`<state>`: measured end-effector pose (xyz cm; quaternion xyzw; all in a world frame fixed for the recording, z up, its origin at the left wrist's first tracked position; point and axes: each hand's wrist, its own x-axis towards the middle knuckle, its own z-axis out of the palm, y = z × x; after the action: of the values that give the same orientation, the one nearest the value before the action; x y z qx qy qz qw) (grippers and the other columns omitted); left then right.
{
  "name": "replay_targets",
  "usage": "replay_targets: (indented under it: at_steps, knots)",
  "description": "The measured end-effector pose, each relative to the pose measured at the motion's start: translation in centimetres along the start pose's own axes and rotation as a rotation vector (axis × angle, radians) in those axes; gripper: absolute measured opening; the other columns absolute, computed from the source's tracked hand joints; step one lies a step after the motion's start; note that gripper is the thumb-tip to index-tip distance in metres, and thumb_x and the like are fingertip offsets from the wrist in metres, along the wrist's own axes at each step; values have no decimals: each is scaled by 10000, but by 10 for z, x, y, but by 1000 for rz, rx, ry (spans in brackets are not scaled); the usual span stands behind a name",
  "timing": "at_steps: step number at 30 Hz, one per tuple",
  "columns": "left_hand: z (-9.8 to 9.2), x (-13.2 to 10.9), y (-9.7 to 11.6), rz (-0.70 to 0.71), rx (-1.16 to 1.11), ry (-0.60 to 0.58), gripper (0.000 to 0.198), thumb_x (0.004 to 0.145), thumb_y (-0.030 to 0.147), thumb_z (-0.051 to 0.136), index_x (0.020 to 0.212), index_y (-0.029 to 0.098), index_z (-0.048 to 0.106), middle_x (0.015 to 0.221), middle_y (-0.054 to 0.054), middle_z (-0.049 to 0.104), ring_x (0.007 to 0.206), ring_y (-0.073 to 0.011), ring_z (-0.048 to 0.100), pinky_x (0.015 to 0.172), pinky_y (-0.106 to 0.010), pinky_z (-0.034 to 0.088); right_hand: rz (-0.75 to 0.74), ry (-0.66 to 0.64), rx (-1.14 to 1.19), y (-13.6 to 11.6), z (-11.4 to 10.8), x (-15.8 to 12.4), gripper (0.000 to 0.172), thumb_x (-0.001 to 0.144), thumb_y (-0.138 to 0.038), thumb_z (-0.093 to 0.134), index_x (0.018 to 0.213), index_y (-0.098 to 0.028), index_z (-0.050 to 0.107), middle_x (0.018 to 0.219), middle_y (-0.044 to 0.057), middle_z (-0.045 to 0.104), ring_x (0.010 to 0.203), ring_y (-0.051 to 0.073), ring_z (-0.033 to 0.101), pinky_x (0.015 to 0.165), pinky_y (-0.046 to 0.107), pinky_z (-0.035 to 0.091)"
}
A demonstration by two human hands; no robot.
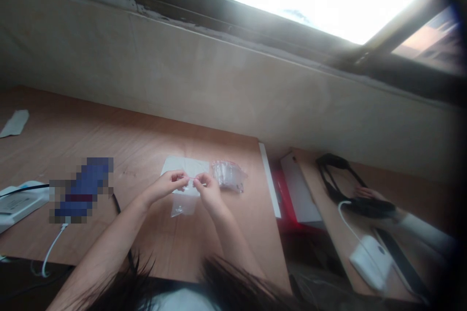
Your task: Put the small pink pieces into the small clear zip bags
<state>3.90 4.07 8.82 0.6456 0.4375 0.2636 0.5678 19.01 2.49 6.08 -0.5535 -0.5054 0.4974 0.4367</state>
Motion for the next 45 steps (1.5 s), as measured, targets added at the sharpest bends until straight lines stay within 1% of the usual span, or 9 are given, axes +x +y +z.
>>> replay_targets:
  at_steps: [2, 8, 13, 15, 18, 23, 30, 37, 45]
  knots:
    - [1, 0, -2, 6, 9, -9, 282, 732, 404, 463, 665, 139, 530, 631, 5, 495, 622, -121, 473, 578, -223, 376, -20, 9, -24, -2, 2, -1, 111, 646, -257, 543, 592, -170, 500, 591, -16, 516, 620, 123, 474, 621, 241, 345]
    - [3, 1, -9, 62, 36, -7, 277, 748, 393, 452, 684, 137, 534, 658, -4, 502, 655, -127, 471, 600, -225, 369, 1, -95, 58, -6, 0, -4, 172, 661, -334, 541, 626, -166, 548, 640, 2, 560, 649, 125, 496, 651, 243, 354]
    - [-3, 0, -12, 39, 45, 12, 299, 759, 415, 429, 715, 141, 542, 668, -6, 522, 633, -121, 473, 587, -221, 376, 25, 70, 44, -4, -4, -1, 166, 629, -290, 557, 528, -166, 513, 551, -11, 520, 575, 115, 467, 609, 240, 347]
    - [-6, -1, -14, 27, 38, 39, 295, 756, 414, 434, 720, 141, 542, 648, -2, 518, 617, -120, 472, 576, -220, 376, 44, 95, 43, -3, -7, 0, 182, 616, -295, 567, 505, -167, 501, 527, -17, 509, 551, 112, 459, 593, 240, 343]
    - [-10, -1, -15, 36, 32, 74, 291, 745, 409, 453, 702, 137, 545, 632, -3, 515, 629, -127, 480, 588, -228, 379, 70, 49, 77, -3, -10, 0, 213, 618, -343, 574, 518, -163, 520, 527, -12, 522, 542, 111, 464, 581, 243, 340]
    - [-7, 0, -11, 49, 62, 92, 290, 739, 411, 455, 679, 137, 531, 628, 2, 496, 617, -122, 466, 580, -227, 373, 88, -119, 116, -4, -12, 0, 240, 638, -401, 564, 659, -164, 596, 678, 19, 600, 619, 120, 499, 590, 238, 351]
    - [1, 1, -12, 35, 37, 7, 331, 755, 445, 407, 655, 146, 507, 625, 13, 448, 613, -115, 423, 554, -210, 350, 128, 13, 48, -3, 1, 0, 209, 586, -351, 611, 531, -152, 573, 548, 24, 579, 581, 140, 524, 608, 259, 372]
    - [-3, -3, -11, 18, 10, -30, 329, 747, 454, 428, 695, 143, 522, 643, 16, 443, 611, -111, 411, 552, -206, 335, 149, -77, 73, 11, -7, -2, 307, 621, -454, 570, 605, -148, 593, 612, 37, 597, 585, 137, 516, 565, 244, 368]
    - [-7, -6, -20, -36, -69, -27, 356, 730, 474, 436, 619, 140, 490, 581, 30, 431, 557, -102, 410, 529, -205, 334, 174, 73, 73, 12, -4, 4, 307, 586, -431, 610, 495, -150, 526, 477, 0, 515, 472, 106, 449, 507, 238, 335]
